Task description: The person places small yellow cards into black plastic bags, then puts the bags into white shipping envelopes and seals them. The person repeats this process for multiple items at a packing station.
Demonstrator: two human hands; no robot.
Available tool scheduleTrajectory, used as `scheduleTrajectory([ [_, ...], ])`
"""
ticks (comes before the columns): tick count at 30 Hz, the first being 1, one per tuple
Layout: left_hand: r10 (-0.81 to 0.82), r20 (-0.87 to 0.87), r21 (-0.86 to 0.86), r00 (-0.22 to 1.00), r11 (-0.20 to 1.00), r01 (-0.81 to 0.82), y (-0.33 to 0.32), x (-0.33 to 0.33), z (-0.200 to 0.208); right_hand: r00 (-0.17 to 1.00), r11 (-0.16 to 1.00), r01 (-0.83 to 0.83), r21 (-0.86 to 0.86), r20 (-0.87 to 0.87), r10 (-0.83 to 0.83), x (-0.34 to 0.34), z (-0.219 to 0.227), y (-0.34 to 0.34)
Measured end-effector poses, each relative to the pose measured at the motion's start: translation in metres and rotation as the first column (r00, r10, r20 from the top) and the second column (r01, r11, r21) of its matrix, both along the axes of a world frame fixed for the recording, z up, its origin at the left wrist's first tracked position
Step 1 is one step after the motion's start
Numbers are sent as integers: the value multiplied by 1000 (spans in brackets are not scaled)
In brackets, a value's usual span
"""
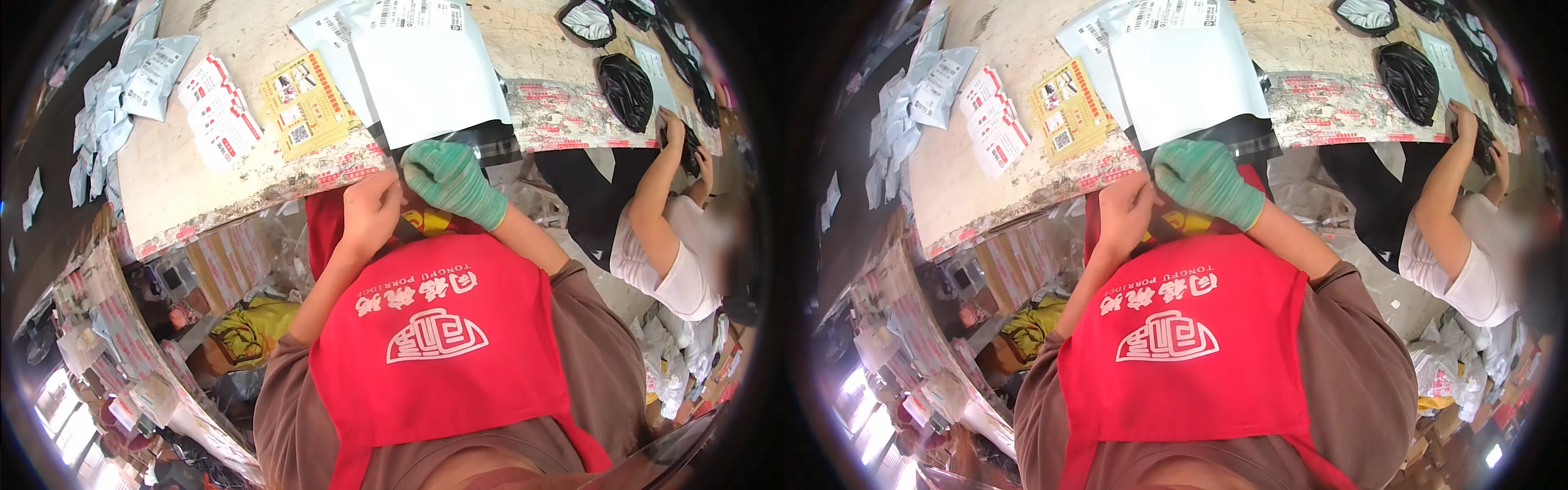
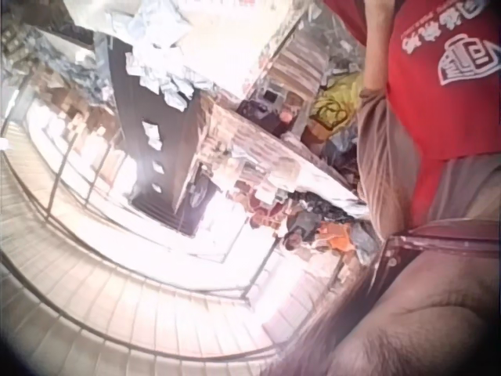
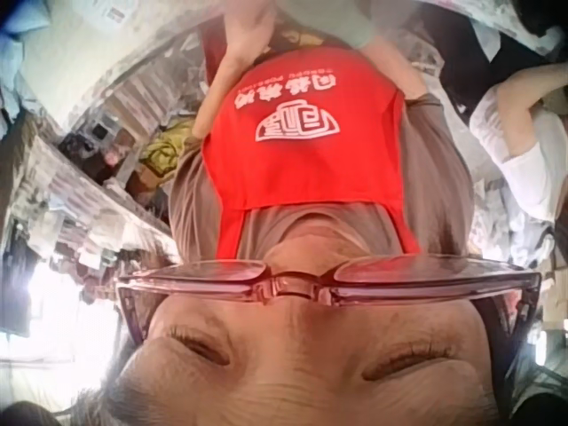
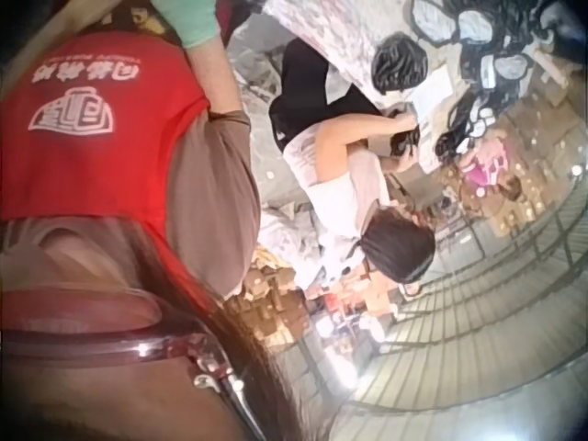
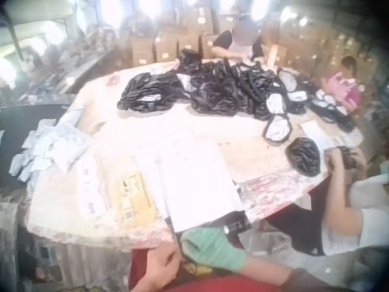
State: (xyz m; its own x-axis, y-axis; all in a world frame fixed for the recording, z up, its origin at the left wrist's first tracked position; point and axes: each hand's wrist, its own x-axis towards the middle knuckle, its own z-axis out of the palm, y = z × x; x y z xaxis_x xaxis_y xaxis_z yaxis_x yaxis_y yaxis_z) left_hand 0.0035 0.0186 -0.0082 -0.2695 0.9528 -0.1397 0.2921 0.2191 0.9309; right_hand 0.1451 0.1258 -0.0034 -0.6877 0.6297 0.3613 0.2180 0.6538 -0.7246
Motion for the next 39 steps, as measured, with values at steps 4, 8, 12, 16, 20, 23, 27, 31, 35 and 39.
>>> scheduleTrajectory([
  [4, 115, 246, -146, 962, 986, -80, -9, -4, 0, 986, 966, 168, -195, 43, -162, 57, 5, -5],
  [8, 123, 387, -244, 914, 970, -27, -23, -22, 0, 914, 437, 397, -807, 307, -264, 210, -87, -25],
  [12, 152, -8, 68, 988, 986, -151, -31, -43, 5, 370, 899, 338, 279, 839, -399, 258, -76, -30],
  [16, 44, -738, 338, 673, 888, 312, 18, -55, 27, 825, 847, 372, 379, 283, -489, 163, 8, 19],
  [20, -157, -770, 325, 619, 738, 592, 48, -65, 14, 931, 733, -212, 647, 362, -51, 107, 25, 59],
  [23, -139, -537, 341, 832, 867, 364, 53, -53, 11, 984, 958, -177, 224, 59, 168, 99, 3, 63],
  [27, 106, -408, 218, 907, 976, -15, 59, -34, 8, 940, 946, 316, -68, -117, -322, 80, -9, 42],
  [31, 169, -480, 132, 861, 984, -120, 68, -29, -7, 849, 854, 520, 28, -130, -512, 68, -21, 46],
  [35, 167, -675, 111, 719, 986, -126, 72, -28, -8, 839, 840, 517, -165, -95, -536, 62, -10, 50],
  [39, 94, -711, -2, 697, 991, -135, 82, -28, 1, 783, 650, 269, -711, -231, -577, 54, -7, 54],
])
